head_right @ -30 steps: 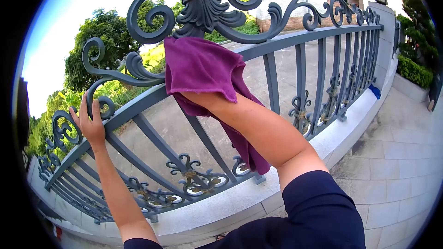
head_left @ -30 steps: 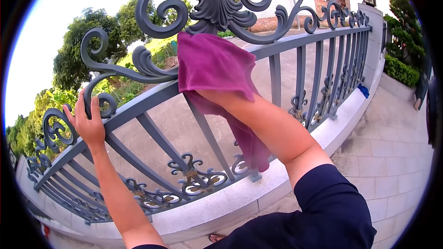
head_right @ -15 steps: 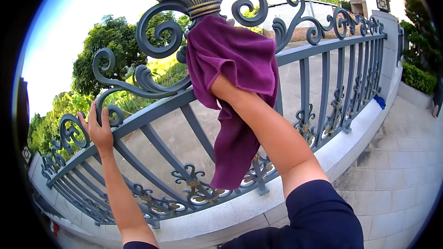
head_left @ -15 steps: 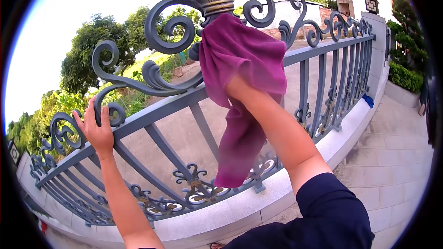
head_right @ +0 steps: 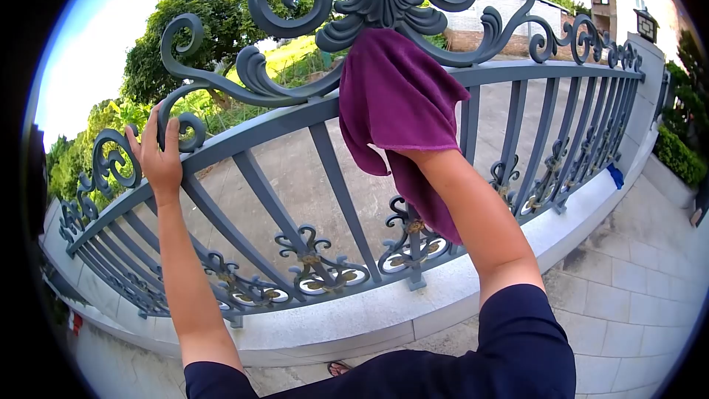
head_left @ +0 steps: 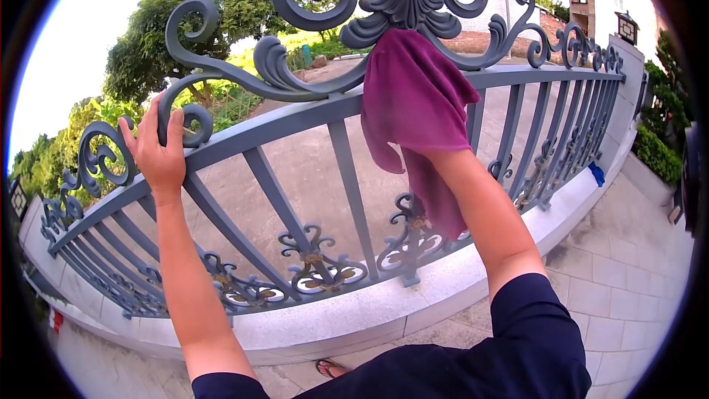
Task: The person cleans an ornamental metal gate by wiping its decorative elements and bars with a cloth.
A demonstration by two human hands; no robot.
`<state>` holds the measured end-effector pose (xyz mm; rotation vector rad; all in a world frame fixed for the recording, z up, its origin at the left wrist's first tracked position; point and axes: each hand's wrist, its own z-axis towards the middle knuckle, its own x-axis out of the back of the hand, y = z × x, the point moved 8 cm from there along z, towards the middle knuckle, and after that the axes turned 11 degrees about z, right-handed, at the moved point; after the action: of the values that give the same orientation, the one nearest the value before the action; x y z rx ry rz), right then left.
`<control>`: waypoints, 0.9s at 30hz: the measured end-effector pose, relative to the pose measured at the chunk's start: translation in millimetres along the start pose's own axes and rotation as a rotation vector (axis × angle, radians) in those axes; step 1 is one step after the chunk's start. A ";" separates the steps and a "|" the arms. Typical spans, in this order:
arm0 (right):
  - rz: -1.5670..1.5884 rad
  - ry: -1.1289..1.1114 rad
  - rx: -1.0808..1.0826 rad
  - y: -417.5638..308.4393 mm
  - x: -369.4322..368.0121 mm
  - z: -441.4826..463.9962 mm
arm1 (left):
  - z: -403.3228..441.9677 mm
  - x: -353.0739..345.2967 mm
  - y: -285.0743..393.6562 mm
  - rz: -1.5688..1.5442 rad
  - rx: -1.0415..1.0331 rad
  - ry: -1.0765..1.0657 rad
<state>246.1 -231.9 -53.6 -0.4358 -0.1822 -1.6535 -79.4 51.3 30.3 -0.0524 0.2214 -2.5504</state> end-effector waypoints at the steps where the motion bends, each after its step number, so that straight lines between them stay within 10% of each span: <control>1: -0.001 -0.013 -0.019 -6.2 -3.9 -0.8 | 0.1 0.3 0.2 0.005 -0.001 0.001; 7: -0.067 -0.216 -0.072 -80.0 -34.0 -13.1 | -0.8 -1.9 -0.6 0.015 0.021 -0.004; 12: 0.563 -0.377 -0.231 -58.5 -29.1 -18.1 | -0.6 -1.0 -2.1 0.001 -0.012 -0.015; 16: 0.165 0.054 0.002 -38.8 2.6 0.6 | -1.1 -0.8 -2.2 -0.001 -0.008 -0.015; 27: 0.119 -0.160 -0.055 -74.4 -18.8 -12.7 | -0.4 -2.6 -0.9 0.016 0.006 -0.022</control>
<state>172.2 -209.3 -62.4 -0.6108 -0.2255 -1.5097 -77.8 53.5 30.1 -0.0763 0.2047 -2.5336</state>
